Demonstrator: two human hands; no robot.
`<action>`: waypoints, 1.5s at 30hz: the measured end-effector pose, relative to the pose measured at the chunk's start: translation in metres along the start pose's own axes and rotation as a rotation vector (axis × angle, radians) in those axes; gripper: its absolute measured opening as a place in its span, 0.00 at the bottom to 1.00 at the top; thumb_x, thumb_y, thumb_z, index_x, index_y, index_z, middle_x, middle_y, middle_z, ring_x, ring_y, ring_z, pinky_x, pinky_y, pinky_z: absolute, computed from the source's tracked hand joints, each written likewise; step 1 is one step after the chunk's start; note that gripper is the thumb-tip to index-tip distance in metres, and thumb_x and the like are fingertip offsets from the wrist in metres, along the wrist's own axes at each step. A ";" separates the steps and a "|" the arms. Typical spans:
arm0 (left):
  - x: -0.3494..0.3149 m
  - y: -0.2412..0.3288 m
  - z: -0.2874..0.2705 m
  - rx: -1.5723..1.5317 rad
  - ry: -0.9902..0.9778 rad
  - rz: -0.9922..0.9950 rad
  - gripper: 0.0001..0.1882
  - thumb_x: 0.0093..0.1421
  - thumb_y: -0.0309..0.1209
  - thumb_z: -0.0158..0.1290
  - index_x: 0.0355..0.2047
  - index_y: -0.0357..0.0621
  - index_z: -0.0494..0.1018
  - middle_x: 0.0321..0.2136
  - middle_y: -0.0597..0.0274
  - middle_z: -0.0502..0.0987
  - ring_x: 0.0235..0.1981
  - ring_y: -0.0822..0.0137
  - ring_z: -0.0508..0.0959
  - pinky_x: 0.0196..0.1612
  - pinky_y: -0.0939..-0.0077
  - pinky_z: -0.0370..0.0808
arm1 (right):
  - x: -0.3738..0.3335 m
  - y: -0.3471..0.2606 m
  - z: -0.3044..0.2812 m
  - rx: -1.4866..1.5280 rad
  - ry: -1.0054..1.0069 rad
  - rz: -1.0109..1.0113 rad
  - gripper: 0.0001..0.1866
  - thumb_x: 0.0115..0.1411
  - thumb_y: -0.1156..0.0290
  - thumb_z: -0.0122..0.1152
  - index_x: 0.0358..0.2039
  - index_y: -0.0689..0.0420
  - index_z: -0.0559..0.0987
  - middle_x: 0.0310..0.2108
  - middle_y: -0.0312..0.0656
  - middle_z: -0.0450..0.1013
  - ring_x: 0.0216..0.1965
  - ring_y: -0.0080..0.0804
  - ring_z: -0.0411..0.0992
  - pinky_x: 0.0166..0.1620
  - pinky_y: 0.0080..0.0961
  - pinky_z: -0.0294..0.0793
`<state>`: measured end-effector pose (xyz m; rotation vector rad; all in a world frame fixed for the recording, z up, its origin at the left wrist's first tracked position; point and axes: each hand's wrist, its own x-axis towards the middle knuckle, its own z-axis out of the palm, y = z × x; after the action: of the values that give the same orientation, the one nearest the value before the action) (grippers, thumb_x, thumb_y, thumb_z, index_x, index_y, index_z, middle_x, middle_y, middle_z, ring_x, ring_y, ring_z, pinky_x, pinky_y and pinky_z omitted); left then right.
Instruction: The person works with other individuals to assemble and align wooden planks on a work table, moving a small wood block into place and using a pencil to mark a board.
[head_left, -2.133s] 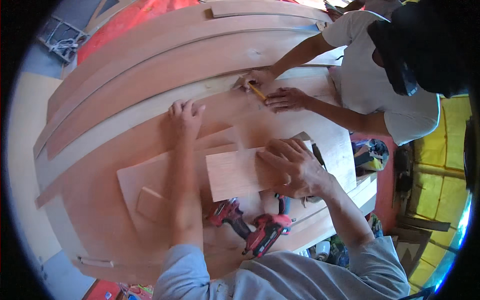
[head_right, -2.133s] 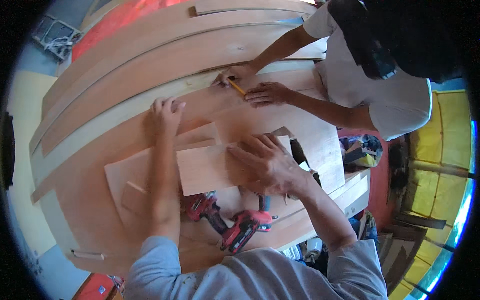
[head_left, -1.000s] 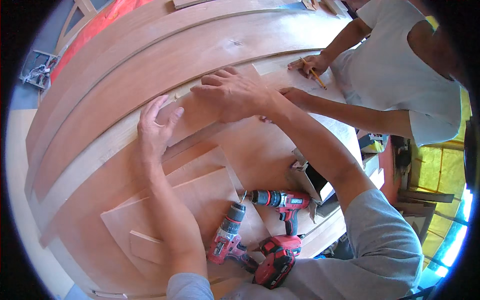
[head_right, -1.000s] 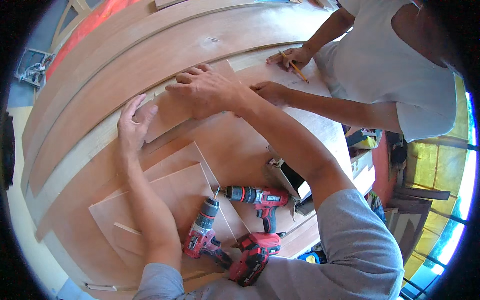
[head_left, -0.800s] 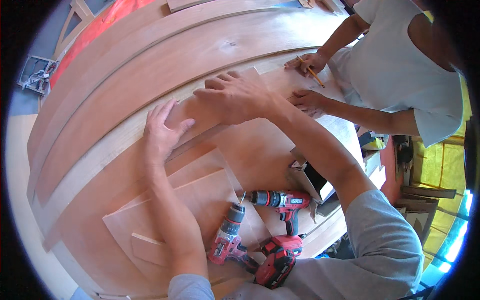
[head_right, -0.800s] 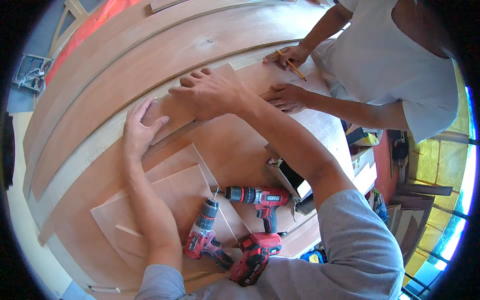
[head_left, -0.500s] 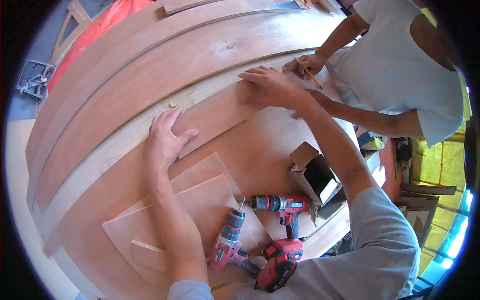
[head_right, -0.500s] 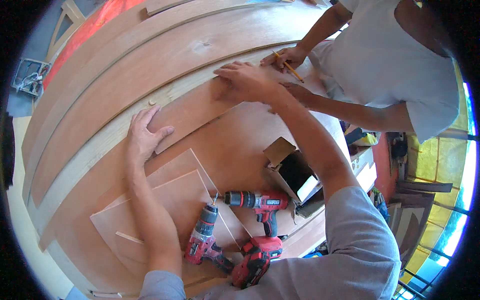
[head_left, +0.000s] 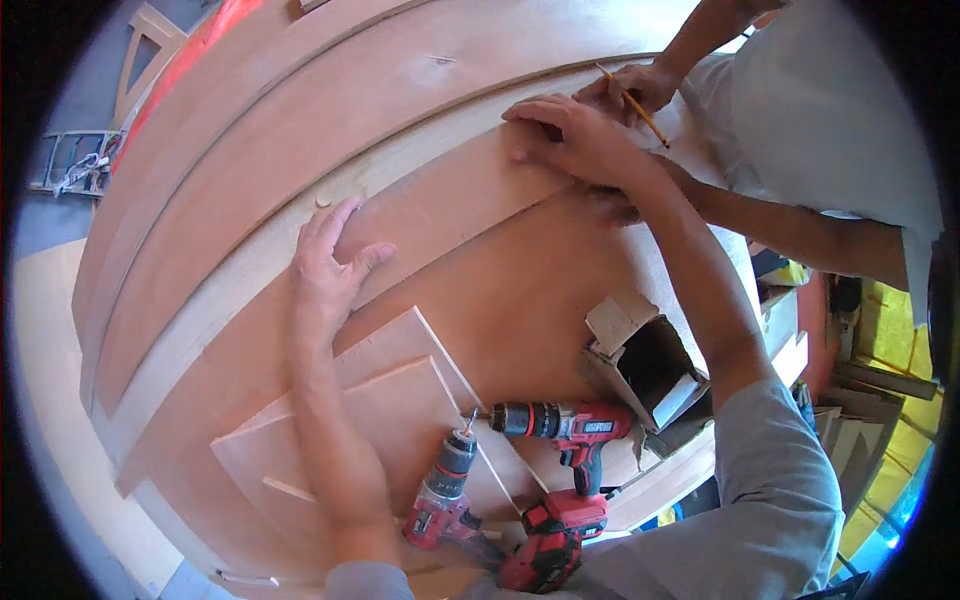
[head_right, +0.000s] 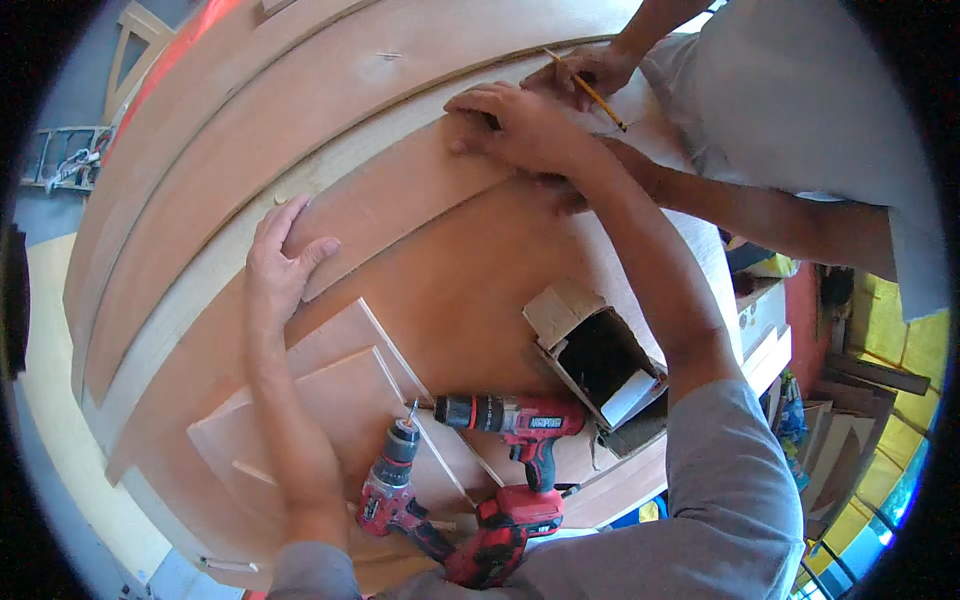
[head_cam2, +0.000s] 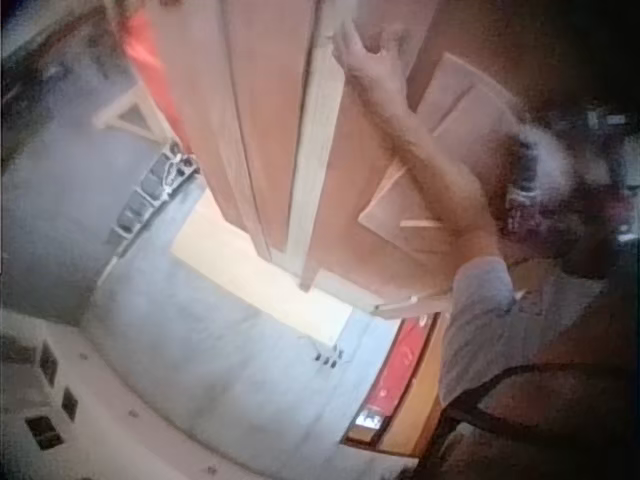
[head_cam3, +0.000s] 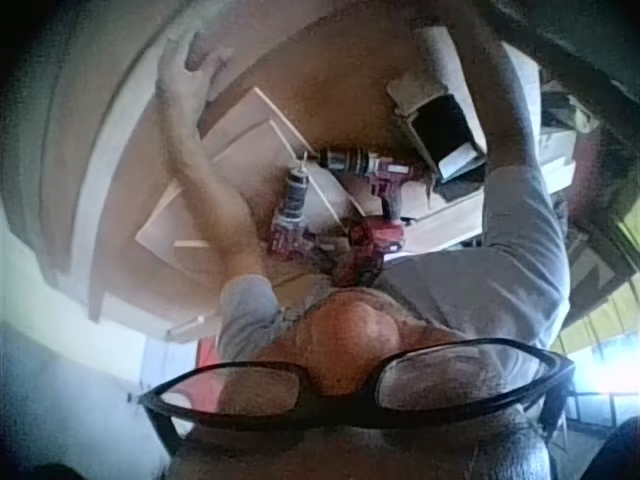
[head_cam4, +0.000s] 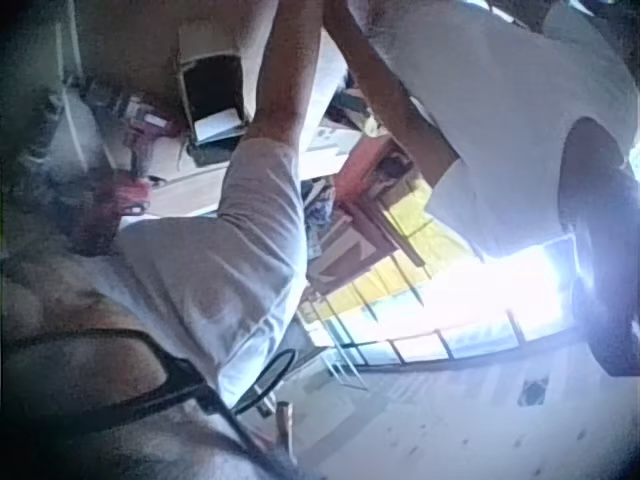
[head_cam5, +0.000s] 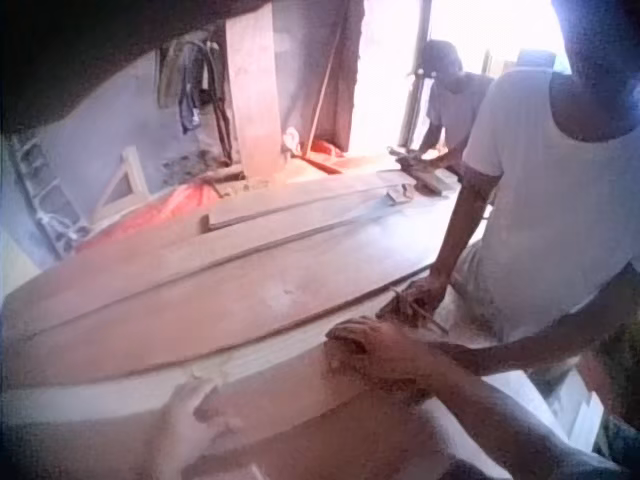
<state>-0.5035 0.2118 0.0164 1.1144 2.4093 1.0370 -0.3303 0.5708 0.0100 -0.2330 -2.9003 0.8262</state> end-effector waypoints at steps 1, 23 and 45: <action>-0.001 0.001 0.000 0.029 -0.006 0.000 0.41 0.54 0.44 0.77 0.65 0.41 0.77 0.58 0.52 0.81 0.62 0.50 0.78 0.66 0.57 0.75 | -0.001 0.001 0.001 0.032 0.015 -0.023 0.29 0.66 0.53 0.75 0.65 0.50 0.81 0.63 0.44 0.78 0.65 0.47 0.75 0.68 0.42 0.74; -0.007 -0.002 -0.008 -0.027 0.005 -0.042 0.40 0.53 0.38 0.79 0.64 0.38 0.79 0.60 0.54 0.81 0.62 0.58 0.80 0.67 0.65 0.75 | 0.000 0.001 0.018 0.035 0.051 -0.026 0.30 0.70 0.48 0.70 0.65 0.54 0.81 0.63 0.49 0.78 0.65 0.50 0.76 0.68 0.42 0.74; -0.011 -0.003 -0.002 -0.037 0.012 -0.049 0.40 0.56 0.39 0.77 0.67 0.38 0.77 0.59 0.50 0.81 0.62 0.57 0.79 0.67 0.64 0.75 | 0.016 0.006 0.008 0.016 -0.211 -0.422 0.31 0.75 0.51 0.59 0.73 0.52 0.72 0.72 0.47 0.71 0.73 0.40 0.68 0.75 0.40 0.68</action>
<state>-0.4991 0.2016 0.0156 1.0340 2.4045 1.0713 -0.3466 0.5746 0.0016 0.4800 -2.9601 0.8369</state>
